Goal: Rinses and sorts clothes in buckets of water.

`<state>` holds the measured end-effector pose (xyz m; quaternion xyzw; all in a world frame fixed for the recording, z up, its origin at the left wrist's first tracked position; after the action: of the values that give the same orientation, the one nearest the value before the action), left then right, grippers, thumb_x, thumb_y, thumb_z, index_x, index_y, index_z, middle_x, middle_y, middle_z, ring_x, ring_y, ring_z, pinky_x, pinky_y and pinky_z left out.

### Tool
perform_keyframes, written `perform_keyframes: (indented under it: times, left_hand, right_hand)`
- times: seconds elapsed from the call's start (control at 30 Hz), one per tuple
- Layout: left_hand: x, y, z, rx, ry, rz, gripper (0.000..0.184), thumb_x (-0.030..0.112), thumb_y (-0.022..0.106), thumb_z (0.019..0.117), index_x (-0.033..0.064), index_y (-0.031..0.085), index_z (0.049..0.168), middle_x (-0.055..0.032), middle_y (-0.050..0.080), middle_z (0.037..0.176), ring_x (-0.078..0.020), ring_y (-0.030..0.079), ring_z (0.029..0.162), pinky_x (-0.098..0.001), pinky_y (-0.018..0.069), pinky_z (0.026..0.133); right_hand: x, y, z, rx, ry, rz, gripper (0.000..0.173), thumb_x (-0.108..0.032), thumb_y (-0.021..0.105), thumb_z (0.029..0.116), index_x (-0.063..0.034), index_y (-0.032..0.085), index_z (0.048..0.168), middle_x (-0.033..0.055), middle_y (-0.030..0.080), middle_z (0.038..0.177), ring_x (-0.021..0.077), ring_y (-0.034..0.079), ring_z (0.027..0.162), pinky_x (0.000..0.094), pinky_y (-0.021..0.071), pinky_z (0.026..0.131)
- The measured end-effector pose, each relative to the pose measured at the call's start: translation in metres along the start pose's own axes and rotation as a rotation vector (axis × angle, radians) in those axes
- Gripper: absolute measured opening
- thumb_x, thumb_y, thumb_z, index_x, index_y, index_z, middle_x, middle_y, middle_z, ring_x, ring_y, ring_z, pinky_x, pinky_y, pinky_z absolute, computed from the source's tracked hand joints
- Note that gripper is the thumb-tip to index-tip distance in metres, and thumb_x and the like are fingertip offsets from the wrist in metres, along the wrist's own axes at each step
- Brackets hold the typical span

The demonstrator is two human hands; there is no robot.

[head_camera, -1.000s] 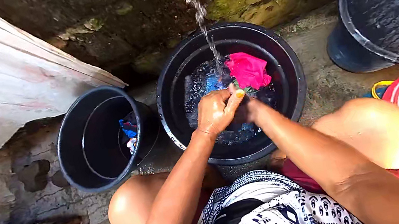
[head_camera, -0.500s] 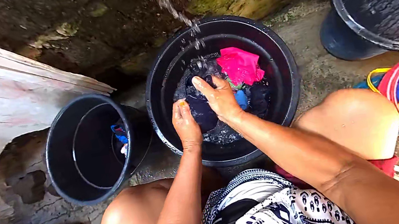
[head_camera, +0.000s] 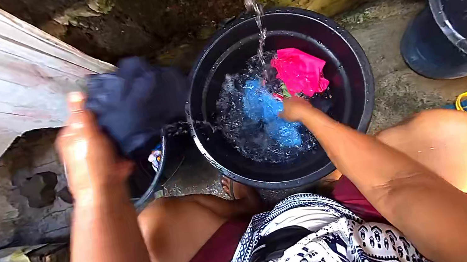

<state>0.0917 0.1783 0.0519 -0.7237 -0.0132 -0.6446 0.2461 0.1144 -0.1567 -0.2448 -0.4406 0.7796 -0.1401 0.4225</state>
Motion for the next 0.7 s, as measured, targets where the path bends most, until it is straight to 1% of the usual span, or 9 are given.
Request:
perform_keyframes:
  times: [0.1,0.17,0.23,0.33,0.43,0.5,0.53,0.6,0.7]
  left_hand:
    - [0.005,-0.07,0.017,0.175,0.176,0.396,0.046,0.052,0.047,0.1053,0.0126,0.058,0.127,0.0025,0.064,0.114,-0.0029,0.062,0.104,-0.0316,0.0531,0.095]
    - [0.002,-0.072,0.017,0.123,0.168,0.552,0.06,0.049,0.056,0.1006,0.006,0.052,0.143,-0.0152,0.058,0.137,-0.0157,0.059,0.121,-0.0395,0.0482,0.104]
    - [0.0,-0.04,0.009,0.0,0.13,0.549,0.06,0.041,0.059,0.101,0.0034,0.049,0.147,-0.0219,0.053,0.145,-0.0252,0.055,0.131,-0.046,0.0453,0.11]
    - [-0.021,0.035,-0.005,-0.316,0.029,0.492,0.045,0.032,0.057,0.1041,0.0031,0.058,0.138,-0.0193,0.064,0.131,-0.0268,0.064,0.119,-0.0491,0.0506,0.104]
    - [-0.069,0.104,-0.023,-0.769,-0.05,0.58,0.034,0.018,0.052,0.1066,-0.0004,0.061,0.134,-0.0219,0.067,0.124,-0.0327,0.067,0.113,-0.0524,0.0515,0.101]
    - [-0.11,0.138,-0.033,-0.979,-0.062,0.672,0.032,0.006,0.053,0.1033,-0.0034,0.061,0.133,-0.0248,0.066,0.125,-0.0363,0.065,0.115,-0.0543,0.0498,0.103]
    - [-0.129,0.152,-0.037,-1.041,-0.072,0.713,0.034,0.004,0.056,0.1016,-0.0037,0.06,0.135,-0.0255,0.065,0.128,-0.0379,0.064,0.12,-0.0557,0.0481,0.106]
    - [-0.166,0.178,-0.049,-1.068,-0.081,0.753,0.04,0.006,0.062,0.099,-0.0036,0.058,0.138,-0.0273,0.063,0.133,-0.0412,0.061,0.124,-0.0594,0.046,0.107]
    - [-0.215,0.219,-0.075,-0.992,-0.118,0.715,0.056,0.019,0.067,0.0984,-0.0013,0.05,0.147,-0.0274,0.058,0.141,-0.0429,0.056,0.131,-0.0622,0.0419,0.111]
  right_hand:
    - [0.007,0.069,-0.014,-0.148,0.017,-0.317,0.058,-0.014,0.071,0.0918,0.0118,0.053,0.14,0.0417,0.036,0.151,0.0617,0.027,0.143,0.0833,0.0189,0.11]
    - [-0.002,0.101,-0.022,-0.321,-0.12,-0.487,0.043,-0.012,0.069,0.0931,0.0069,0.064,0.131,0.038,0.044,0.149,0.0596,0.03,0.143,0.0834,0.0162,0.111]
    - [-0.002,0.122,-0.025,-0.513,-0.208,-0.588,0.038,-0.013,0.066,0.0962,-0.0002,0.065,0.132,0.0333,0.053,0.143,0.0561,0.04,0.139,0.0813,0.0246,0.108]
    - [0.007,0.135,-0.026,-0.66,-0.238,-0.568,0.033,-0.017,0.057,0.1026,0.005,0.066,0.125,0.0323,0.062,0.131,0.0513,0.055,0.127,0.0754,0.039,0.102]
    - [-0.027,0.088,-0.042,-0.54,-0.27,-0.195,0.031,-0.011,0.054,0.1044,0.0126,0.065,0.12,0.0328,0.063,0.125,0.0448,0.06,0.119,0.0623,0.043,0.105]
    - [-0.064,0.027,-0.059,-0.285,-0.352,0.253,0.025,-0.014,0.055,0.1049,0.0062,0.063,0.117,0.0192,0.066,0.098,0.0248,0.061,0.073,0.0418,0.0532,0.067]
    - [-0.087,-0.01,-0.075,-0.196,-0.433,0.456,0.02,-0.013,0.056,0.1031,0.0019,0.063,0.115,0.0089,0.063,0.085,0.0124,0.053,0.056,0.0306,0.0482,0.051]
    - [-0.13,-0.084,-0.119,-0.095,-0.59,0.69,0.018,-0.008,0.056,0.1006,-0.0012,0.062,0.116,0.0004,0.062,0.077,0.0029,0.048,0.049,0.0221,0.0447,0.044]
    - [-0.153,-0.139,-0.152,0.1,-0.679,0.646,0.014,-0.004,0.059,0.1002,-0.0012,0.06,0.114,-0.0003,0.058,0.065,0.0059,0.052,0.045,0.0224,0.0496,0.042]
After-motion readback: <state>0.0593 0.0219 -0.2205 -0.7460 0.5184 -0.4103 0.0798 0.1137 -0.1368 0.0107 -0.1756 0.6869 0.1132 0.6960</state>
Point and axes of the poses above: each hand's wrist, its own z-axis towards the middle knuckle, its own y-axis out of the palm, x = y × z, the point moved 6 cm from there along z, towards the middle knuckle
